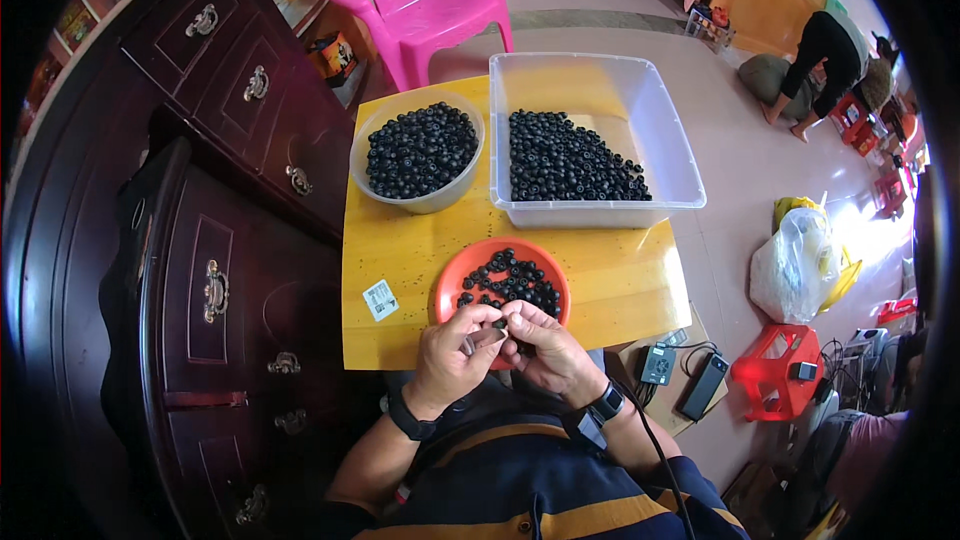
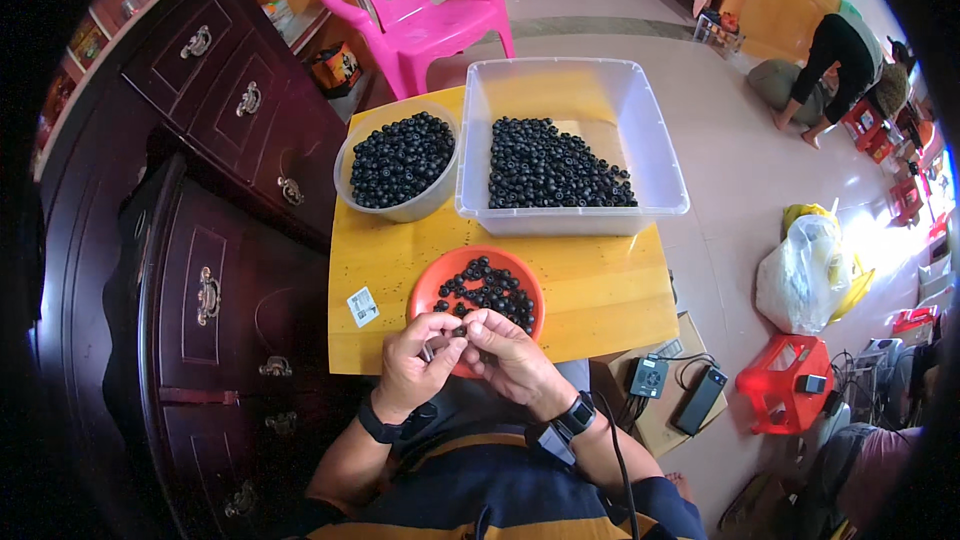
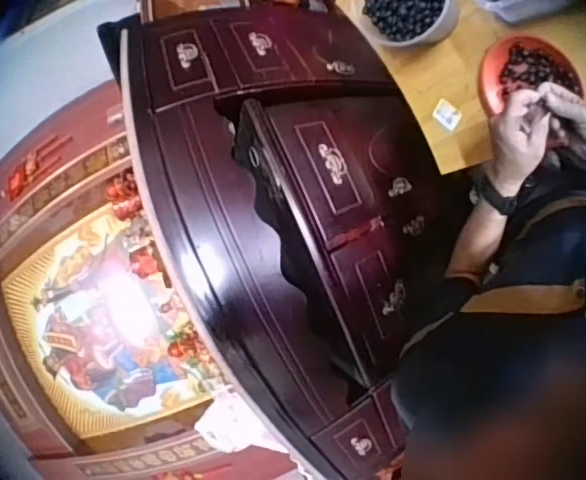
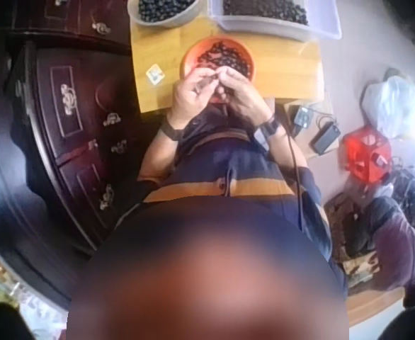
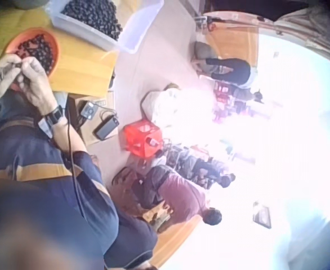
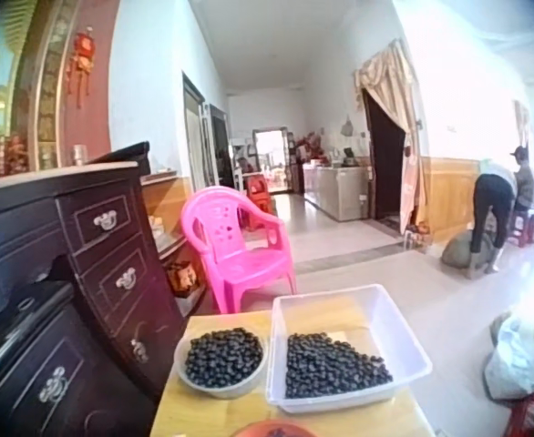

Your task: The recorder is using a small blade to process or pit black olives at a table.

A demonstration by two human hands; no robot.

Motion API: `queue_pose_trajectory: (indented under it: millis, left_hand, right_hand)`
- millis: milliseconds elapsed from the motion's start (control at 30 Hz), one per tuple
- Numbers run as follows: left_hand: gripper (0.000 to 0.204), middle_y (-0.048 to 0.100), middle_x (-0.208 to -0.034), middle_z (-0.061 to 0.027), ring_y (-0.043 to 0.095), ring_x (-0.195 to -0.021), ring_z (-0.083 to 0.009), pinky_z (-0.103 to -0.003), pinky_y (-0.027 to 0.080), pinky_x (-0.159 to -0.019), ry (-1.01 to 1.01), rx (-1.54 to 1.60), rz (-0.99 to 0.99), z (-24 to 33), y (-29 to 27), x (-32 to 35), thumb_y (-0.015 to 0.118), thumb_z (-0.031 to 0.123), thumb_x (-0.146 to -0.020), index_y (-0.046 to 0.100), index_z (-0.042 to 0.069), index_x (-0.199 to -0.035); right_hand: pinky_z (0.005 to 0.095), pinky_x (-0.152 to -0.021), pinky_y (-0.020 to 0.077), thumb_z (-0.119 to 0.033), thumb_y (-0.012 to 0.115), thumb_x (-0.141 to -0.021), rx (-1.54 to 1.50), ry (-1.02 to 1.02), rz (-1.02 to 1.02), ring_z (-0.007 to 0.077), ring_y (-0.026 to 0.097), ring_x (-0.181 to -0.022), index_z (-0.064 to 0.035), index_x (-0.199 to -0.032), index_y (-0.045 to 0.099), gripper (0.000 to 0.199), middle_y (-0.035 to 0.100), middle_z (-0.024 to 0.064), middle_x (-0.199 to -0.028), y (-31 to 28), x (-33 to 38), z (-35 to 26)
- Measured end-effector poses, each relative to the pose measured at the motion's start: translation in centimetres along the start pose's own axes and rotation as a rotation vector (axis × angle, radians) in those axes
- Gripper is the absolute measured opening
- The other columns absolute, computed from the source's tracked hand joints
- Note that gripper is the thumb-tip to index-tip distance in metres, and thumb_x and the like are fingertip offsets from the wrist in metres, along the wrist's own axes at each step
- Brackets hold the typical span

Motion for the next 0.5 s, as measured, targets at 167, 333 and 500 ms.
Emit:
queue_pose_trajectory:
  millis: [167,333,500]
  left_hand:
    - [0.023,0.067,-0.073,-0.0019,0.063,-0.063,-0.0064,-0.023,0.048,-0.055,0.037,0.025,0.046,0.3,-0.2,-0.5,0.073,-0.002,-0.084,0.067,0.003,-0.105]
    - [0.022,0.066,-0.071,-0.0027,0.059,-0.056,-0.0072,-0.025,0.046,-0.051,0.094,-0.019,0.111,-0.5,0.0,-0.3,0.076,0.000,-0.082,0.070,0.005,-0.102]
    - [0.025,0.064,-0.068,-0.0086,0.062,-0.054,-0.0227,-0.032,0.049,-0.050,0.397,-0.466,0.160,0.2,0.1,-0.2,0.080,0.005,-0.076,0.070,0.009,-0.098]
  right_hand:
    - [0.0189,-0.066,0.0501,-0.015,0.060,-0.099,-0.039,-0.026,-0.036,0.0059,0.058,-0.073,-0.0111,-0.106,0.061,0.008,0.062,-0.0024,-0.088,0.1,-0.5,-0.2]
    - [0.0190,-0.068,0.0503,-0.015,0.059,-0.099,-0.025,-0.042,-0.029,0.0051,0.057,-0.073,-0.0102,-0.106,0.062,0.008,0.062,-0.0026,-0.087,-0.1,-0.8,-0.1]
    - [0.0228,-0.070,0.0489,-0.015,0.059,-0.099,-0.206,0.006,-0.053,0.0064,0.055,-0.071,-0.0103,-0.101,0.061,0.005,0.062,-0.0022,-0.089,-0.7,-1.0,0.9]
Point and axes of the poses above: each hand's wrist, its own x-axis away from the middle knuckle, its own y-axis out of the palm, z = x × y, the point moved 3 cm from there along -x, towards the middle knuckle
